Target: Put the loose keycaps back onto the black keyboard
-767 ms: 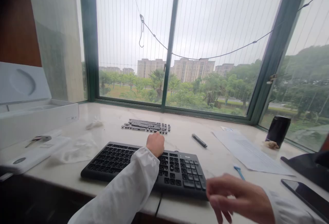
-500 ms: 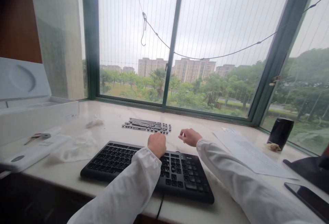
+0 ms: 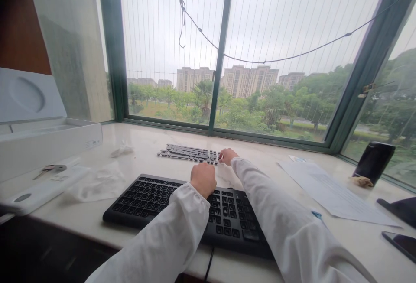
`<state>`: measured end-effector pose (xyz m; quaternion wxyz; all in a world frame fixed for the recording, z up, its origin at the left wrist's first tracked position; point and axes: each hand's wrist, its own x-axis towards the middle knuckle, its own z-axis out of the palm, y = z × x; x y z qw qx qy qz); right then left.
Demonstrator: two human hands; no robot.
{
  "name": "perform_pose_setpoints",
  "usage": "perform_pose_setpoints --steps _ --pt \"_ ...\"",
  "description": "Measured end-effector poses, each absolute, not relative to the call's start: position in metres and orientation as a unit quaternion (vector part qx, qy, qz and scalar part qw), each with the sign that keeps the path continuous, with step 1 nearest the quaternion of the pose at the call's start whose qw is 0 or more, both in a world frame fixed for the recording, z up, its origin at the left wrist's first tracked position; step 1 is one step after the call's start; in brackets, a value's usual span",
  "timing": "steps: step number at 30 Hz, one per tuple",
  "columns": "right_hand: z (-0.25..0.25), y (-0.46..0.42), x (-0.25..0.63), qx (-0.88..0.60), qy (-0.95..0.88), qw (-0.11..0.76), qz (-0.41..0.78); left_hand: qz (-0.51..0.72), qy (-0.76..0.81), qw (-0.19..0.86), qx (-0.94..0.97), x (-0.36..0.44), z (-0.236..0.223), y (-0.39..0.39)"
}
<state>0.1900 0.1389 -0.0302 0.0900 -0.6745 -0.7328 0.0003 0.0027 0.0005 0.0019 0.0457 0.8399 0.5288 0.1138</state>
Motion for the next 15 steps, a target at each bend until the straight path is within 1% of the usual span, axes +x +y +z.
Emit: perform_pose_setpoints --steps 5,10,13,15 --pt "-0.021 0.124 0.194 -0.656 -0.745 0.119 -0.009 0.119 0.524 0.013 0.843 0.001 0.003 -0.001" --pt "-0.005 0.084 0.216 -0.633 -0.757 0.166 -0.01 0.122 0.513 -0.001 0.85 0.0 0.005 0.0" --pt "0.0 0.046 0.231 -0.606 -0.762 0.227 0.004 0.127 0.5 -0.005 0.856 0.001 0.005 0.0" --pt "0.001 0.017 0.238 -0.573 -0.772 0.27 0.05 0.136 0.486 -0.012 0.863 0.002 0.003 -0.001"
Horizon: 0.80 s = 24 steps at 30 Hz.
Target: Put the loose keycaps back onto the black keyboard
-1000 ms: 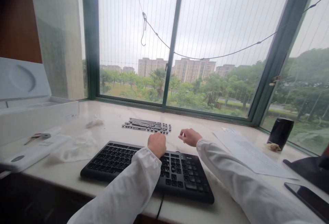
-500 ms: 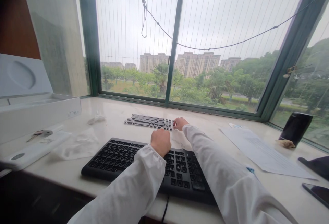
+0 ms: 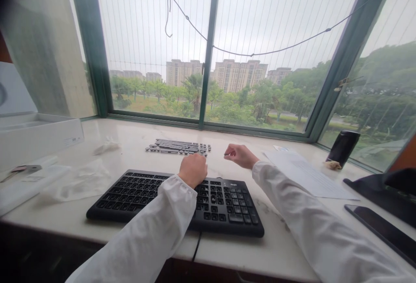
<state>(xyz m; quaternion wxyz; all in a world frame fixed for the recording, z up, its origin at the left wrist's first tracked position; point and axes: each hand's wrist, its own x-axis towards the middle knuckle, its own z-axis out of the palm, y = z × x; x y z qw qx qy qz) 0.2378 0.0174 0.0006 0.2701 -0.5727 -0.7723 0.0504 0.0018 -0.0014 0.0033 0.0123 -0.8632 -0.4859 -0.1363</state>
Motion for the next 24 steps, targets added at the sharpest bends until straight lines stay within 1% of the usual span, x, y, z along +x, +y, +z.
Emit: perform_pose_setpoints --steps 2,4,6,8,12,17,20,24 --pt "-0.001 -0.009 0.24 -0.536 -0.777 0.308 0.123 -0.153 -0.463 0.024 -0.873 0.003 0.002 -0.003" --pt "-0.005 -0.029 0.238 -0.509 -0.773 0.337 0.169 -0.17 -0.436 0.034 -0.883 0.004 0.0 -0.006" --pt "-0.009 -0.042 0.234 -0.486 -0.764 0.372 0.205 -0.181 -0.423 0.038 -0.887 0.005 0.0 -0.008" --pt "-0.011 -0.049 0.228 -0.467 -0.764 0.383 0.227 -0.191 -0.427 0.037 -0.883 0.006 -0.001 -0.009" --pt "-0.01 -0.056 0.219 -0.448 -0.77 0.398 0.217 -0.237 -0.412 0.008 -0.88 0.006 0.0 -0.01" --pt "-0.011 -0.061 0.216 -0.433 -0.775 0.423 0.184 -0.315 -0.364 -0.087 -0.872 0.008 0.002 -0.008" --pt "-0.014 -0.061 0.217 -0.426 -0.775 0.434 0.174 -0.328 -0.328 -0.157 -0.872 0.01 0.003 -0.007" --pt "-0.016 -0.06 0.214 -0.424 -0.776 0.435 0.173 -0.313 -0.306 -0.232 -0.869 0.012 0.003 -0.01"
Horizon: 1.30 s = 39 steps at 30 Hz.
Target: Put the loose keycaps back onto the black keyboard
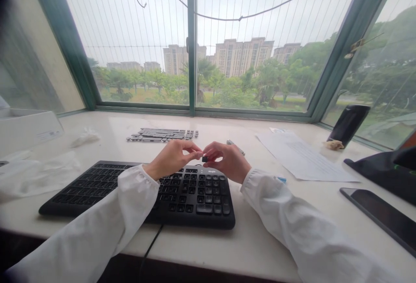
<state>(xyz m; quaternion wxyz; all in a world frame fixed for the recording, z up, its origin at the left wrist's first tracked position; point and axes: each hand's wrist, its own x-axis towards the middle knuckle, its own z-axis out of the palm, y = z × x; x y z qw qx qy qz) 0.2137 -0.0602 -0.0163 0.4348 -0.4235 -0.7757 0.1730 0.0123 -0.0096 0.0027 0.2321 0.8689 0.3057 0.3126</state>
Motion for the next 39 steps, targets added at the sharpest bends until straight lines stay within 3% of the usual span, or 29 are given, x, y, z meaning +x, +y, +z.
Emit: perform_pose_setpoints --steps 15,19,25,31,39 --pt "-0.012 -0.067 0.207 -0.424 -0.801 0.406 0.116 0.207 0.335 0.364 0.844 0.005 0.015 -0.013" --pt "-0.005 -0.066 0.213 -0.417 -0.834 0.35 0.097 0.157 0.34 0.396 0.839 0.001 0.016 -0.013" --pt "0.0 -0.061 0.229 -0.44 -0.863 0.248 -0.026 0.031 0.337 0.431 0.837 0.001 0.018 -0.024" --pt "-0.004 -0.064 0.221 -0.444 -0.862 0.221 -0.1 -0.012 0.32 0.421 0.848 0.005 0.019 -0.034" --pt "-0.009 -0.066 0.215 -0.442 -0.873 0.179 -0.106 -0.009 0.308 0.389 0.868 0.006 0.017 -0.032"
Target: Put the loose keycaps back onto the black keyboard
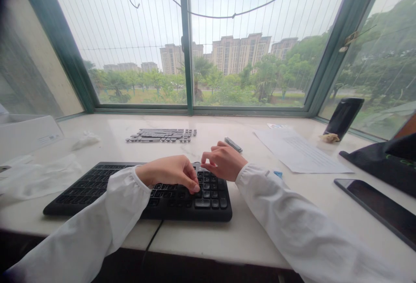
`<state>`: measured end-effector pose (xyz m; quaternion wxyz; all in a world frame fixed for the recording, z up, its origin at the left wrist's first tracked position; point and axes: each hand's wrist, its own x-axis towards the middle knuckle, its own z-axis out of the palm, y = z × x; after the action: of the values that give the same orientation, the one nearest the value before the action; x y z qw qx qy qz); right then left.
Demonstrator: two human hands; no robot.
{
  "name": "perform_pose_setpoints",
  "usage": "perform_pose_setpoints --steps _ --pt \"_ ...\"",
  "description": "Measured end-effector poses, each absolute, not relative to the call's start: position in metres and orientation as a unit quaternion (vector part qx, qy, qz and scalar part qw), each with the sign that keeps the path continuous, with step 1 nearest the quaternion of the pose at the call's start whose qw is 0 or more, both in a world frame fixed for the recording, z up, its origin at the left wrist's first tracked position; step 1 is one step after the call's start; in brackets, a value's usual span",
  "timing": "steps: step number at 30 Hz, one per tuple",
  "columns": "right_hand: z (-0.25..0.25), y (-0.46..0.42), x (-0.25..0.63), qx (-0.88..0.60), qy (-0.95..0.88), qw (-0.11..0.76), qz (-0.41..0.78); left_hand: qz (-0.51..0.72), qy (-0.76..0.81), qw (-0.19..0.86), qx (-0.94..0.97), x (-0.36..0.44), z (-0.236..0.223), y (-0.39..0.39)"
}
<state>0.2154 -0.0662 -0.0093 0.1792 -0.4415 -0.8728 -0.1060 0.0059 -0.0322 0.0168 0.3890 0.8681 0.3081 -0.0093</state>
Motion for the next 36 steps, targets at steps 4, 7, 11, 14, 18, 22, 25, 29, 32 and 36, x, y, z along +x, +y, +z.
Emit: perform_pose_setpoints --steps 4,7,11,14,18,22,25,29,32,36 --pt "-0.008 -0.068 0.212 -0.449 -0.871 0.171 -0.101 -0.016 0.316 0.397 0.861 0.007 0.014 -0.03" --pt "-0.008 -0.069 0.212 -0.453 -0.87 0.168 -0.098 -0.02 0.316 0.407 0.857 0.007 0.013 -0.03" --pt "-0.009 -0.068 0.212 -0.453 -0.87 0.168 -0.097 -0.03 0.311 0.395 0.864 0.008 0.013 -0.03" --pt "-0.01 -0.069 0.211 -0.451 -0.872 0.171 -0.091 -0.034 0.318 0.385 0.866 0.009 0.014 -0.031" --pt "-0.003 -0.072 0.21 -0.457 -0.867 0.187 -0.058 -0.036 0.319 0.375 0.87 0.009 0.016 -0.031" --pt "0.009 -0.079 0.213 -0.465 -0.861 0.163 0.128 -0.039 0.322 0.383 0.865 0.009 0.015 -0.03" --pt "0.013 -0.082 0.213 -0.46 -0.852 0.103 0.228 -0.044 0.316 0.406 0.856 0.01 0.011 -0.028" --pt "0.01 -0.082 0.21 -0.485 -0.833 0.082 0.253 -0.036 0.321 0.403 0.856 0.011 0.007 -0.027" --pt "0.008 -0.082 0.206 -0.495 -0.819 0.051 0.286 -0.039 0.33 0.361 0.871 0.013 0.008 -0.029" --pt "0.008 -0.082 0.203 -0.514 -0.786 0.016 0.343 -0.05 0.307 0.343 0.887 0.016 0.01 -0.033"
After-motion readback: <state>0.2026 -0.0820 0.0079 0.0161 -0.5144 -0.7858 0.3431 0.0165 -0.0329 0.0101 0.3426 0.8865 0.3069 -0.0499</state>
